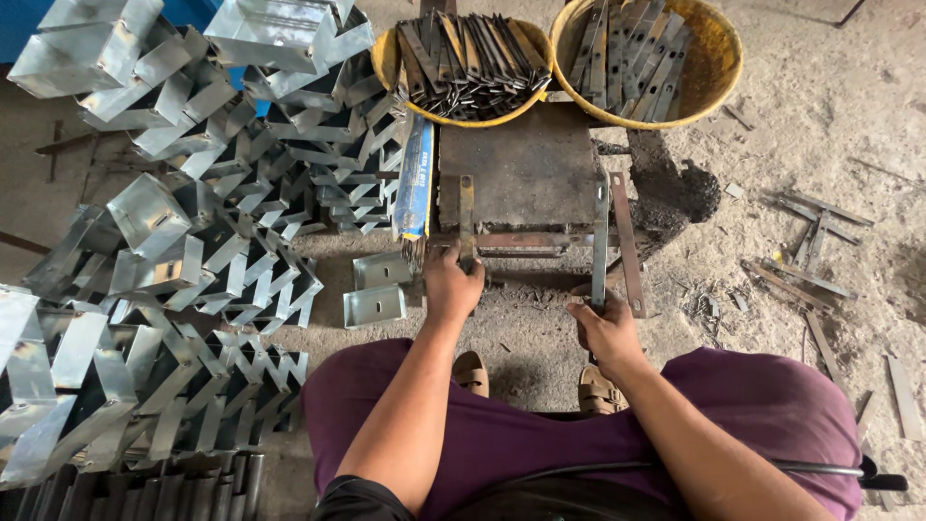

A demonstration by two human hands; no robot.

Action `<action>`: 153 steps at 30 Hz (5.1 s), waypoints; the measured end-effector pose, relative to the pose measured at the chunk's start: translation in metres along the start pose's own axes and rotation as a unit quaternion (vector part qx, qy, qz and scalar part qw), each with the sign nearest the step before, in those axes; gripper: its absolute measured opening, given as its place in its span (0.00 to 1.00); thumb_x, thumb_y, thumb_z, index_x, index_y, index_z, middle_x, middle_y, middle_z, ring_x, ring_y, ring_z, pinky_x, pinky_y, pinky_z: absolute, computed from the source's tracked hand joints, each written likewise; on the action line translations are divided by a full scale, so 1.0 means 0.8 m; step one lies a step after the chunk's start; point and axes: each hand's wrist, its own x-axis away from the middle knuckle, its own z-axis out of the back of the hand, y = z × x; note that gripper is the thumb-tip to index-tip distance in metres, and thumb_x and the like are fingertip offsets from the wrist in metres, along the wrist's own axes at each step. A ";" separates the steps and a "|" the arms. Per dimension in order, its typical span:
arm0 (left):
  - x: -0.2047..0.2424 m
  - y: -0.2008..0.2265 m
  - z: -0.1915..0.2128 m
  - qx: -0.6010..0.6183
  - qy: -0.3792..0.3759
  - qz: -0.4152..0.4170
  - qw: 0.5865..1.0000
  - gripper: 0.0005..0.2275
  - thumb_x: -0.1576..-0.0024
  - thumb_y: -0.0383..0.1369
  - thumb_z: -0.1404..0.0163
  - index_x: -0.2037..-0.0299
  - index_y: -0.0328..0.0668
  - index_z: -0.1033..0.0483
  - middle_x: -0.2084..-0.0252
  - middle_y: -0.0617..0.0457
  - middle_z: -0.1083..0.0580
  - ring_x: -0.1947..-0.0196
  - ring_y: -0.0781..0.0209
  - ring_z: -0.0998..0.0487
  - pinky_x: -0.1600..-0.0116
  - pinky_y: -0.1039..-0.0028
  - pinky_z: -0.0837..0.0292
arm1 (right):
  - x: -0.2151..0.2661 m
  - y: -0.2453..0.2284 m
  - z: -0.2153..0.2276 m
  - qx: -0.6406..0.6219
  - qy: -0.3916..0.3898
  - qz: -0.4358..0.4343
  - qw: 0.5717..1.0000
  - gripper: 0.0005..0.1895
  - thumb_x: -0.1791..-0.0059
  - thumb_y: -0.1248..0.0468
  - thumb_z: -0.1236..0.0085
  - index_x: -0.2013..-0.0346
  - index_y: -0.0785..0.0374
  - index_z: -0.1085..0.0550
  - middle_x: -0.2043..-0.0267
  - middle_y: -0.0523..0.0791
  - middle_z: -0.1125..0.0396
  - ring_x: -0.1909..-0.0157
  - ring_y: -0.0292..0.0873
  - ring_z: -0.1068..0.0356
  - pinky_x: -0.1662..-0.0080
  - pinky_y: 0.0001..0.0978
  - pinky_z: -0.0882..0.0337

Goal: The person welds metal strips together using an arc welder, picking up metal pieces from yellow baskets and positioning them on a work surface before applying the welding tool.

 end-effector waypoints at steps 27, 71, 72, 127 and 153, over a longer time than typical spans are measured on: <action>-0.011 0.015 0.029 -0.024 -0.124 0.133 0.983 0.26 0.47 0.48 0.40 0.48 0.30 0.21 0.53 0.32 0.24 0.54 0.40 0.21 0.48 0.57 0.24 | 0.022 -0.034 -0.012 0.208 0.052 -0.022 0.976 0.22 0.49 0.65 0.42 0.41 0.64 0.29 0.79 0.38 0.40 0.81 0.32 0.47 0.78 0.28 0.46; -0.006 -0.017 -0.015 0.025 -0.047 0.032 0.998 0.22 0.53 0.35 0.41 0.48 0.33 0.21 0.57 0.35 0.22 0.54 0.39 0.21 0.43 0.55 0.25 | 0.032 -0.112 0.008 0.090 0.098 -0.072 0.988 0.23 0.50 0.66 0.44 0.39 0.63 0.28 0.74 0.43 0.33 0.79 0.32 0.41 0.78 0.25 0.39; -0.007 -0.019 -0.017 0.009 -0.048 0.030 0.998 0.24 0.53 0.35 0.41 0.47 0.31 0.22 0.57 0.34 0.23 0.54 0.39 0.21 0.43 0.55 0.25 | 0.029 -0.120 0.010 0.086 0.092 -0.052 0.991 0.23 0.49 0.66 0.45 0.39 0.65 0.28 0.73 0.44 0.33 0.79 0.33 0.40 0.78 0.25 0.38; -0.021 -0.049 0.024 0.005 0.004 0.056 0.998 0.19 0.46 0.38 0.37 0.49 0.33 0.19 0.62 0.48 0.24 0.58 0.50 0.23 0.49 0.60 0.26 | -0.064 -0.058 0.056 0.381 0.145 0.012 0.913 0.28 0.56 0.59 0.40 0.40 0.59 0.26 0.60 0.53 0.25 0.65 0.49 0.22 0.61 0.42 0.22; -0.063 0.058 0.066 0.098 -0.006 0.042 0.994 0.17 0.41 0.35 0.42 0.44 0.34 0.22 0.53 0.45 0.24 0.63 0.60 0.20 0.63 0.75 0.22 | -0.061 -0.078 0.060 0.373 0.164 0.168 0.898 0.39 0.59 0.57 0.35 0.35 0.66 0.32 0.46 0.58 0.29 0.52 0.53 0.25 0.50 0.44 0.24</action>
